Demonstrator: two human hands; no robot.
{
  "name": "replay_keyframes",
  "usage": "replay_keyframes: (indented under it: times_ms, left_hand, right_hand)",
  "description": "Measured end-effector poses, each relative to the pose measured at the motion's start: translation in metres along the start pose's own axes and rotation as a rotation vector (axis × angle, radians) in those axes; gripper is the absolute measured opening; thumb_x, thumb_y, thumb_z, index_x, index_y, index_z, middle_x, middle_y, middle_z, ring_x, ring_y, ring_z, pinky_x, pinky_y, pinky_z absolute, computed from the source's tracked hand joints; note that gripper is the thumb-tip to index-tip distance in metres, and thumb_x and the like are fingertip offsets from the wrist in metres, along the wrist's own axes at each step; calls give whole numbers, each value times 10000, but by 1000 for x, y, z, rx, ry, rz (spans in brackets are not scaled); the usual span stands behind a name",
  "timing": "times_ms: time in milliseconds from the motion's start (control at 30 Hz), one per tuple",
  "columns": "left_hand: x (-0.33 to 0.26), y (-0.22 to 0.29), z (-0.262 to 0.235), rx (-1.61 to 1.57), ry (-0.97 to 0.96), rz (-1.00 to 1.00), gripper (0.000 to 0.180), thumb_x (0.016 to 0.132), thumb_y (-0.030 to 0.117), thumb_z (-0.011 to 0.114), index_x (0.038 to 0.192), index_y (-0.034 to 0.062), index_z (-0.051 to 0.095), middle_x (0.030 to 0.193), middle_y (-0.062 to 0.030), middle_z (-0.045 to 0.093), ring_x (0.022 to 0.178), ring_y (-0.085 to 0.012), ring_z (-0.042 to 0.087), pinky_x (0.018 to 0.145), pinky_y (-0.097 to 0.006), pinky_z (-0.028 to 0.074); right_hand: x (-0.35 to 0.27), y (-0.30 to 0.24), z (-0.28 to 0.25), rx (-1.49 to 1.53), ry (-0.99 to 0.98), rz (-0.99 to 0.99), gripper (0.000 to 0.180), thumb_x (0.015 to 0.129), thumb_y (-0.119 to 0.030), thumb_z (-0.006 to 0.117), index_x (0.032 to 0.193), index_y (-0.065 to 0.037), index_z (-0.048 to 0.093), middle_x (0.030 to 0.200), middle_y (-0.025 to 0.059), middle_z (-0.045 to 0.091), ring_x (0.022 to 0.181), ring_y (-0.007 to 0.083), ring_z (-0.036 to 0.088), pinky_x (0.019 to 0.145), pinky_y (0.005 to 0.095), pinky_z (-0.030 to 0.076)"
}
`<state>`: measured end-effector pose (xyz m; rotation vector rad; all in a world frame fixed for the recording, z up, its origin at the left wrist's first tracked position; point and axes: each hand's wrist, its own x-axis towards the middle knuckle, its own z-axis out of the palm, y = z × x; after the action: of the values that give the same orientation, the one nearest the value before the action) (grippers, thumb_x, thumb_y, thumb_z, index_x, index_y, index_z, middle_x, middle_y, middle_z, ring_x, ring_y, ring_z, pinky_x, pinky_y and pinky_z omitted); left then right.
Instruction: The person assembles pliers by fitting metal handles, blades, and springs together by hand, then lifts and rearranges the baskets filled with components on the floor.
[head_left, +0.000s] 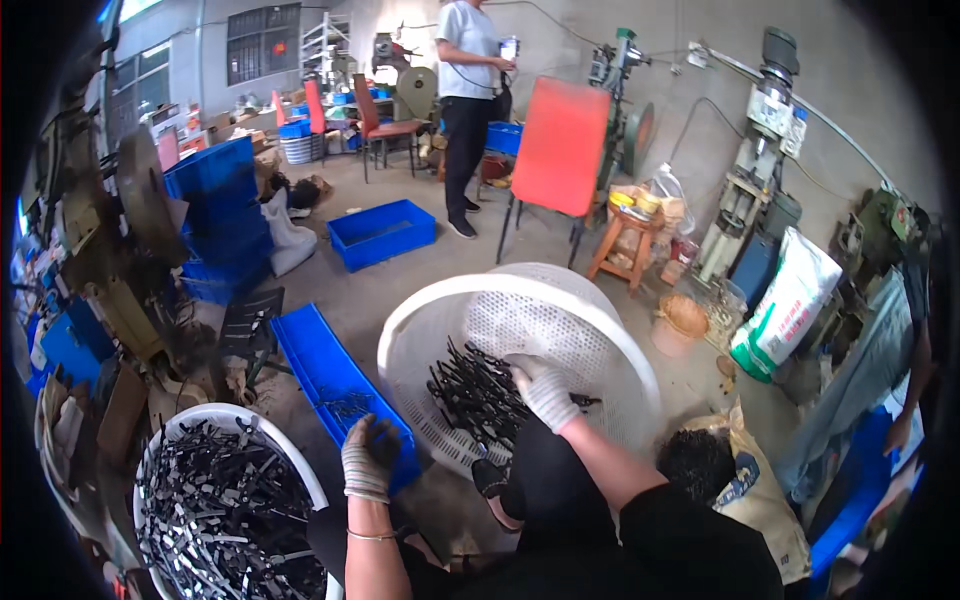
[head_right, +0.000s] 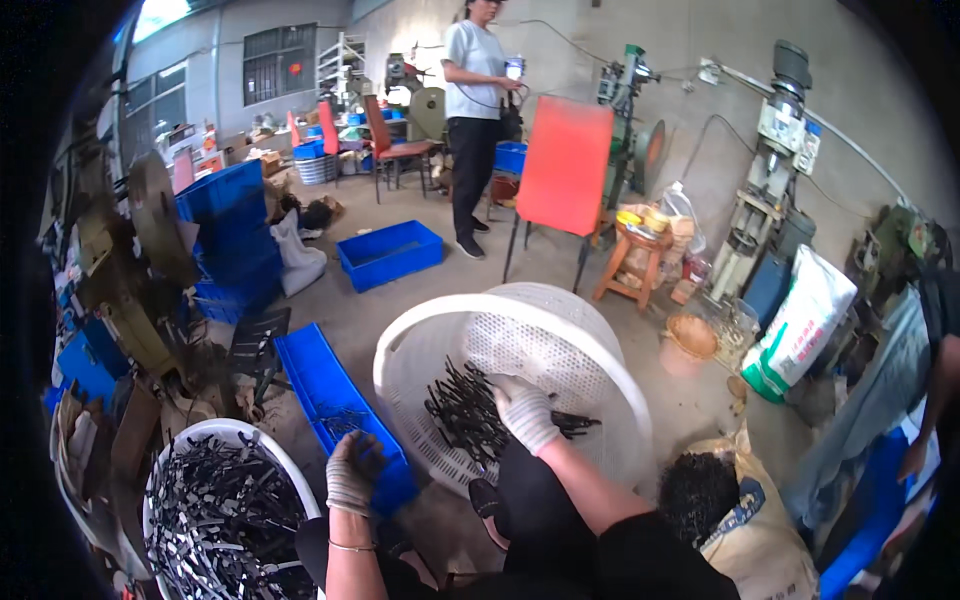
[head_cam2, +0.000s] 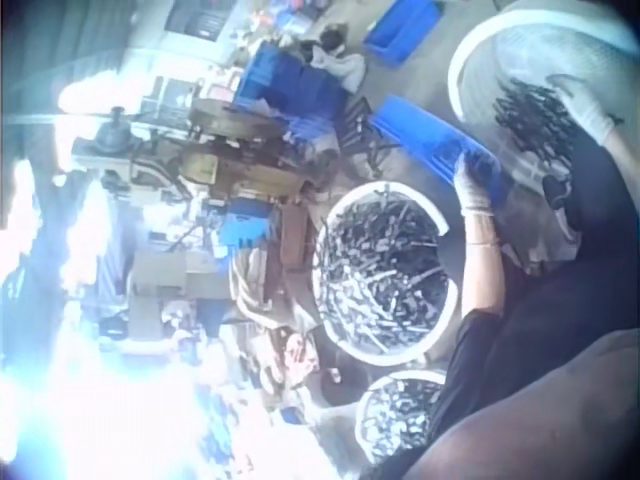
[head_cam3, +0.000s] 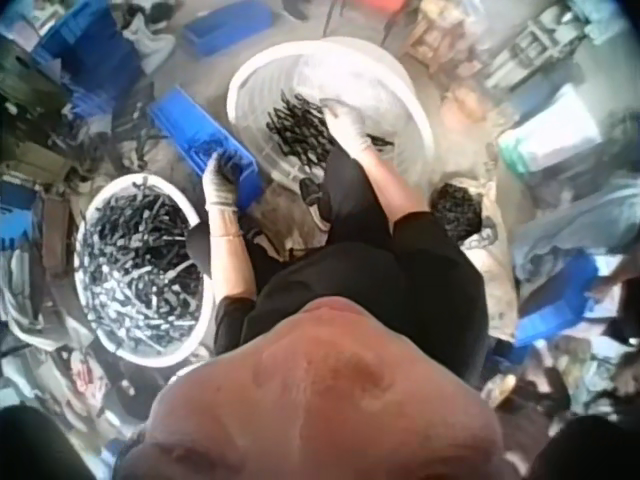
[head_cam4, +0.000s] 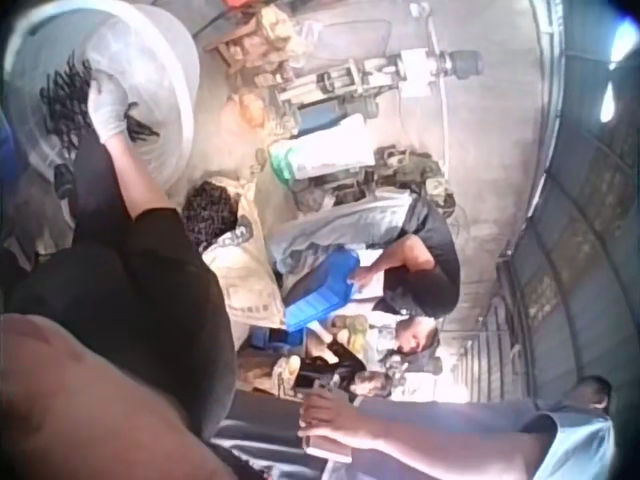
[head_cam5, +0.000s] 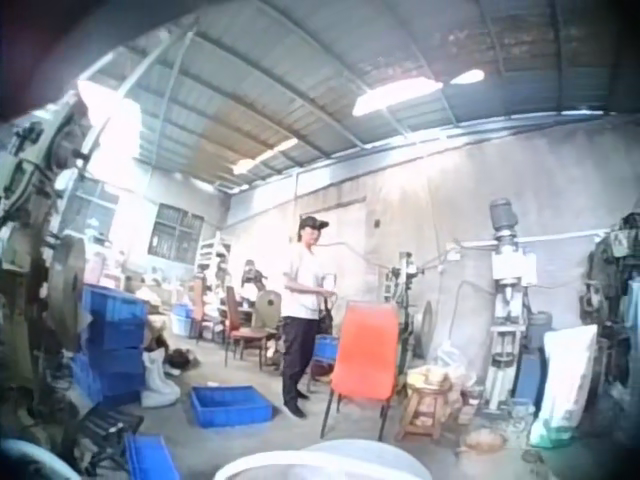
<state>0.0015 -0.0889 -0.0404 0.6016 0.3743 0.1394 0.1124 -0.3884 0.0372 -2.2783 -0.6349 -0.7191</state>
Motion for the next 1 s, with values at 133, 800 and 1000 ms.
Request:
replay_keyframes:
  times_ms: [133, 800, 1000]
  left_hand:
    - [-2, 7, -4, 12, 73, 64, 259, 876, 346, 600, 1028, 138, 574, 964, -74, 630, 835, -282, 614, 702, -409, 509]
    - [2, 0, -9, 9, 37, 81, 222, 875, 338, 603, 988, 150, 568, 932, -82, 631, 781, -286, 596, 636, -418, 480]
    - [3, 1, -9, 38, 72, 57, 235, 874, 352, 605, 996, 154, 569, 929, -71, 636, 776, -273, 602, 635, -409, 482]
  right_hand:
    - [-7, 12, 28, 35, -325, 53, 229, 844, -250, 564, 956, -90, 684, 921, 136, 682, 868, 333, 641, 805, 427, 493]
    - [-14, 20, 3, 253, -615, 406, 262, 860, -254, 551, 1015, -94, 690, 738, 85, 669, 636, 198, 629, 657, 336, 499]
    - [-15, 25, 2, 203, -617, 442, 274, 853, -276, 548, 1013, -107, 693, 733, 83, 670, 615, 202, 630, 648, 346, 504]
